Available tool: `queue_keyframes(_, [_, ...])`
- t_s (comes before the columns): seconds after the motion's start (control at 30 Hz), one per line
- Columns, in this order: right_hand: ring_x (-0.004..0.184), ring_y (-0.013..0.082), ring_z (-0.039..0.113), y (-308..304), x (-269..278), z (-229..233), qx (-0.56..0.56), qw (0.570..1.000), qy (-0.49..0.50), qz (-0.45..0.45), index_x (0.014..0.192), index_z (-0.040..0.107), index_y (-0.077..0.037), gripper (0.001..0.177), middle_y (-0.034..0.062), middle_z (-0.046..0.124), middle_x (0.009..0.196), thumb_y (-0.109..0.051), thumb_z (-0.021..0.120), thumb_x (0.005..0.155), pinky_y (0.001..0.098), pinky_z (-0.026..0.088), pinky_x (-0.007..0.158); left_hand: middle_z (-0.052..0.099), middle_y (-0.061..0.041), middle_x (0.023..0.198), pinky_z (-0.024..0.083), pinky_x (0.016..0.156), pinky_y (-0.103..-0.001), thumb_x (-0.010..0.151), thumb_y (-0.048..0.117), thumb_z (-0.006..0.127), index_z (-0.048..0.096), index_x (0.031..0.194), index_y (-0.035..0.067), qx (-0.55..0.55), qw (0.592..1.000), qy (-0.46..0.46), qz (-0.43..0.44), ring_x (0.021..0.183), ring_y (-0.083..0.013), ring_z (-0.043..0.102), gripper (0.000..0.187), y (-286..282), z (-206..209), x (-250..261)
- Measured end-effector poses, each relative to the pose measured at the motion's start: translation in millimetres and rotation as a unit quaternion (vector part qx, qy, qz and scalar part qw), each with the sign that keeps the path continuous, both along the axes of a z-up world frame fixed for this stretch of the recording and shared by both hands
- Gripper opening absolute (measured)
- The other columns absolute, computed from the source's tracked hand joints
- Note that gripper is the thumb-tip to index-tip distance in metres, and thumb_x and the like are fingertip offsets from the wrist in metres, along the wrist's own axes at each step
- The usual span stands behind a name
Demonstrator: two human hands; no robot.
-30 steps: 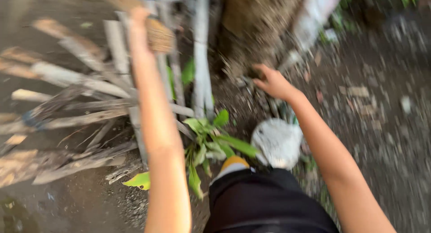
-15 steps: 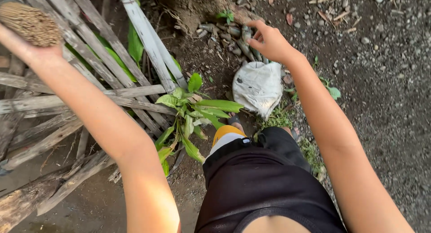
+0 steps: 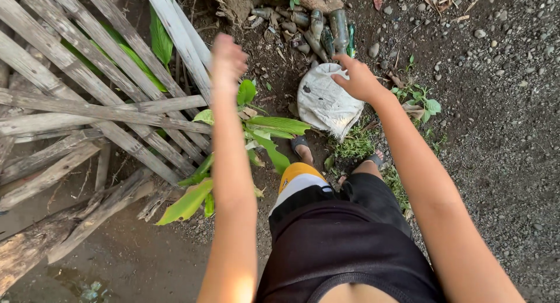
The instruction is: The recorder walks around a rural outdoor area, picks up empty glass bottles from the ground, and places them into a white sack.
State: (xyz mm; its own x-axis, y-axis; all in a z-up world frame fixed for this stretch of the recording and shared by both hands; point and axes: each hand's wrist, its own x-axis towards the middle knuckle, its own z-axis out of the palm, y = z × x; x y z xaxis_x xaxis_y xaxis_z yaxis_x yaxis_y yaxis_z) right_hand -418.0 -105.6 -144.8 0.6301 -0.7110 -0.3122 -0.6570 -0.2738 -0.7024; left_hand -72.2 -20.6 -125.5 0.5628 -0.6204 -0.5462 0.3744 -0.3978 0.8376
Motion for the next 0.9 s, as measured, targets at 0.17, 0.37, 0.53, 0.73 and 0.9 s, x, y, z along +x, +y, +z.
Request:
queue_keyframes(0.17, [0.118, 0.0415, 0.063, -2, -57, -33, -0.011, 1.000, 0.000, -0.004, 0.145, 0.051, -0.005, 0.055, 0.0282, 0.065, 0.127, -0.025, 0.070, 0.097, 0.0519, 0.051, 0.095, 0.061, -0.002, 0.093, 0.050, 0.055, -0.029, 0.096, 0.035, 0.057, 0.057, 0.119, 0.013, 0.079, 0.988, 0.010, -0.133, 0.068, -0.0120, 0.060, 0.032, -3, -140, -121])
queue_keyframes(0.37, [0.120, 0.0399, 0.063, -12, -140, -56, 0.067, 0.995, 0.080, 0.005, 0.150, 0.047, -0.010, 0.061, 0.0271, 0.065, 0.127, -0.026, 0.068, 0.095, 0.0494, 0.052, 0.100, 0.071, -0.017, 0.121, 0.053, 0.084, -0.043, 0.098, 0.029, 0.056, 0.055, 0.146, 0.011, 0.190, 0.910, -0.151, -0.335, 0.096, -0.0307, 0.069, 0.050, -2, -229, -258])
queue_keyframes(0.53, [0.123, 0.0430, 0.058, -32, -234, -96, 0.064, 0.997, 0.029, 0.044, 0.150, 0.045, -0.008, 0.064, 0.0281, 0.057, 0.137, -0.025, 0.070, 0.094, 0.0511, 0.049, 0.101, 0.064, -0.018, 0.137, 0.050, 0.104, -0.047, 0.098, 0.030, 0.057, 0.060, 0.141, 0.009, 0.259, 0.811, -0.284, -0.442, 0.124, -0.0364, 0.060, 0.048, -3, -298, -359])
queue_keyframes(0.73, [0.123, 0.0403, 0.060, -55, -315, -50, 0.141, 0.979, 0.138, 0.052, 0.157, 0.039, -0.017, 0.066, 0.0252, 0.057, 0.140, -0.029, 0.064, 0.096, 0.0525, 0.048, 0.103, 0.042, -0.022, 0.154, 0.046, 0.109, -0.048, 0.094, 0.032, 0.062, 0.054, 0.148, 0.020, 0.337, 0.822, -0.216, -0.406, 0.132, -0.0415, 0.052, 0.055, -26, -203, -477])
queue_keyframes(0.9, [0.130, 0.0424, 0.055, -73, -365, -91, 0.062, 0.995, 0.067, 0.036, 0.156, 0.039, -0.013, 0.070, 0.0260, 0.055, 0.145, -0.025, 0.069, 0.093, 0.0503, 0.045, 0.106, 0.046, -0.018, 0.152, 0.044, 0.113, -0.049, 0.093, 0.034, 0.064, 0.058, 0.145, 0.025, 0.308, 0.810, -0.249, -0.431, 0.135, -0.0394, 0.052, 0.054, -61, -192, -533])
